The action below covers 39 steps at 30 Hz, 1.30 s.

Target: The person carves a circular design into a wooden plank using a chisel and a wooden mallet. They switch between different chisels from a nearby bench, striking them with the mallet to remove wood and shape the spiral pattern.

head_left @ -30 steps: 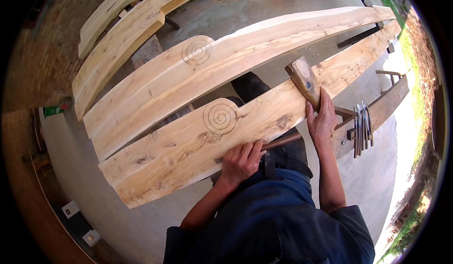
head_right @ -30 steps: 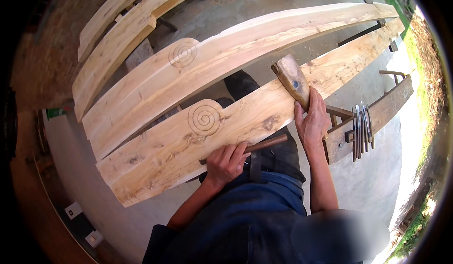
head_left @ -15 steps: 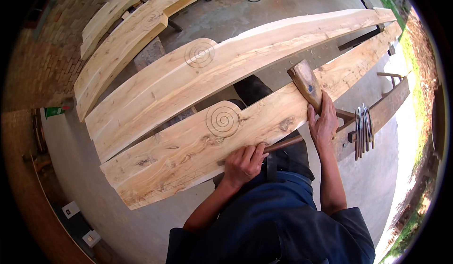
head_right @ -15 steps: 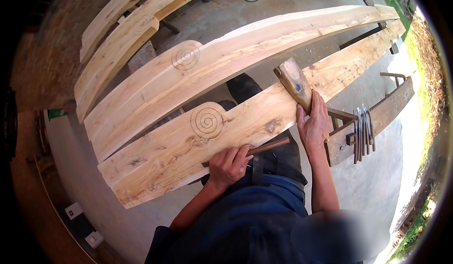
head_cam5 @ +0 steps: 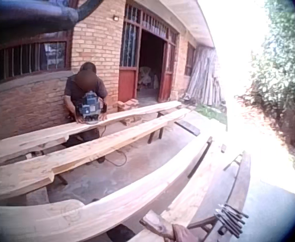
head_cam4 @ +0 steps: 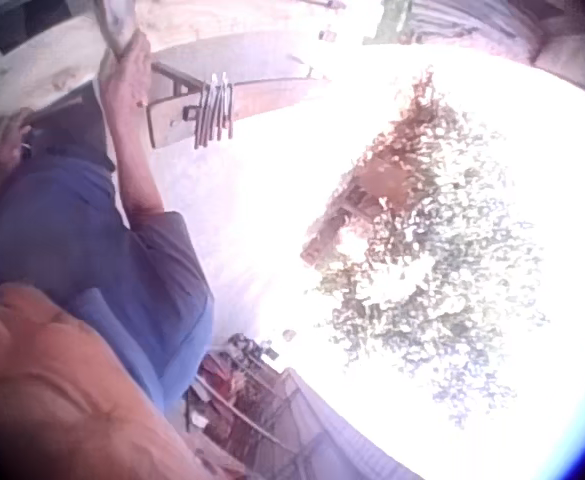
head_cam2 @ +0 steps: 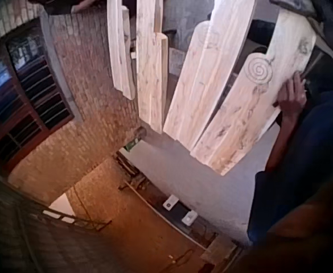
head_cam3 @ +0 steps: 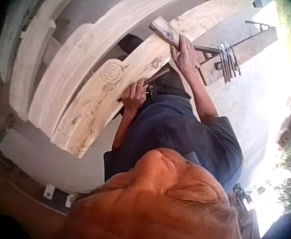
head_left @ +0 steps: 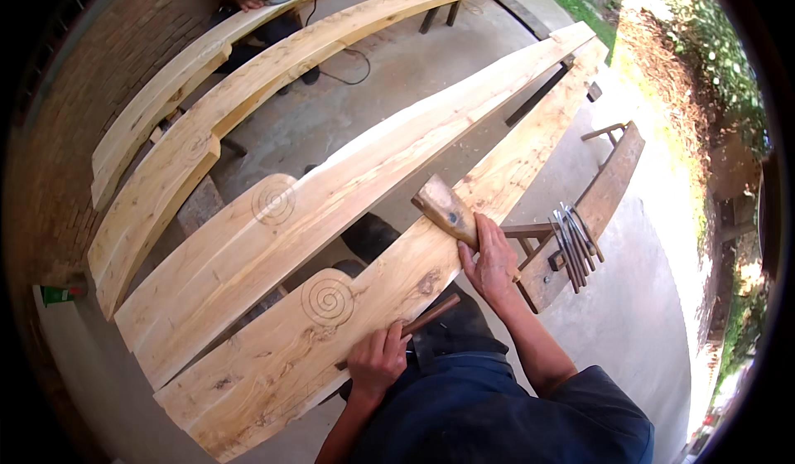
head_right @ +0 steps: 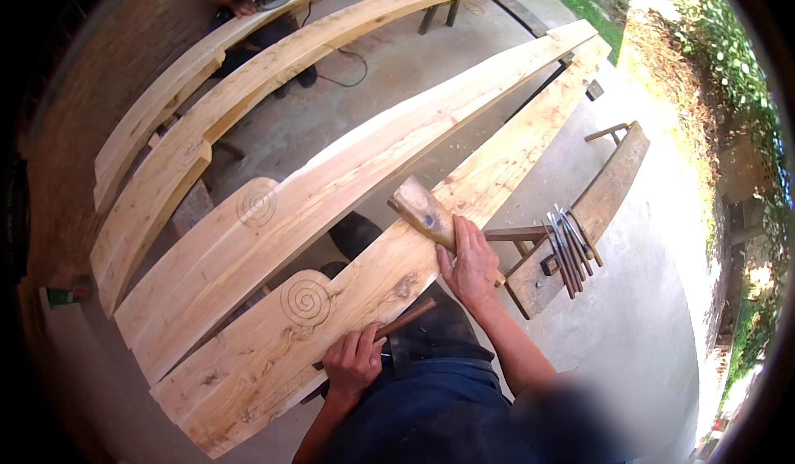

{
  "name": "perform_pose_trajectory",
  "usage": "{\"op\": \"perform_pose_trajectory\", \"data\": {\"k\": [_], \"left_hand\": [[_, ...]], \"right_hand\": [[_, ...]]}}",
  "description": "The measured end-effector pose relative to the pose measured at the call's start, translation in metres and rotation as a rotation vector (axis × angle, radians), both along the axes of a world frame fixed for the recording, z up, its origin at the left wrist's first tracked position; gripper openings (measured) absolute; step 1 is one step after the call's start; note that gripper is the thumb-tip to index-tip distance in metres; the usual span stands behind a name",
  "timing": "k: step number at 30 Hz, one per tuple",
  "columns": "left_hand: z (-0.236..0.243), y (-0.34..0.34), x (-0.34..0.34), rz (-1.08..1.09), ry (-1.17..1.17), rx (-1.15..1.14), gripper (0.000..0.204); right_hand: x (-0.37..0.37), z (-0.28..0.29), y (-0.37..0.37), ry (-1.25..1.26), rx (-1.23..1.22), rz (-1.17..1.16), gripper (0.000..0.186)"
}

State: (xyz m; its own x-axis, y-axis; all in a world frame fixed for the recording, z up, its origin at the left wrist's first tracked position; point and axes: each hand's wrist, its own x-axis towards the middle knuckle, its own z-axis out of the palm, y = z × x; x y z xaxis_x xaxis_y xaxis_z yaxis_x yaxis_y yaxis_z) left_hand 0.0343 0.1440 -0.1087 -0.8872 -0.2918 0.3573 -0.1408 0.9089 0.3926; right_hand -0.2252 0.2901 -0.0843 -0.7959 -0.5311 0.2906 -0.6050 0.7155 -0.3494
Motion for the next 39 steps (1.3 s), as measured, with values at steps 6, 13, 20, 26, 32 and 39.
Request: {"op": "perform_pose_trajectory", "data": {"k": [6, 13, 20, 26, 32, 39], "left_hand": [[-0.005, 0.003, 0.002, 0.02, -0.022, -0.016, 0.031], [-0.003, 0.005, 0.002, 0.022, -0.032, 0.0, 0.033], [-0.005, 0.004, 0.003, 0.035, -0.011, -0.006, 0.031], [-0.004, 0.005, 0.001, 0.026, 0.012, -0.002, 0.032], [0.009, 0.004, -0.003, 0.024, 0.023, 0.087, 0.03], [0.016, -0.02, -0.013, 0.204, 0.053, 0.107, 0.027]], "right_hand": [[-0.002, -0.002, 0.001, -0.012, -0.009, 0.0, 0.065], [-0.001, 0.008, 0.004, -0.058, -0.01, -0.015, 0.062], [0.0, 0.003, 0.004, -0.028, -0.027, -0.003, 0.062], [0.001, 0.005, 0.006, -0.035, -0.023, -0.01, 0.062], [-0.001, 0.0, 0.009, -0.009, -0.028, 0.0, 0.064], [-0.001, 0.001, 0.011, -0.057, -0.036, 0.028, 0.064]]}}
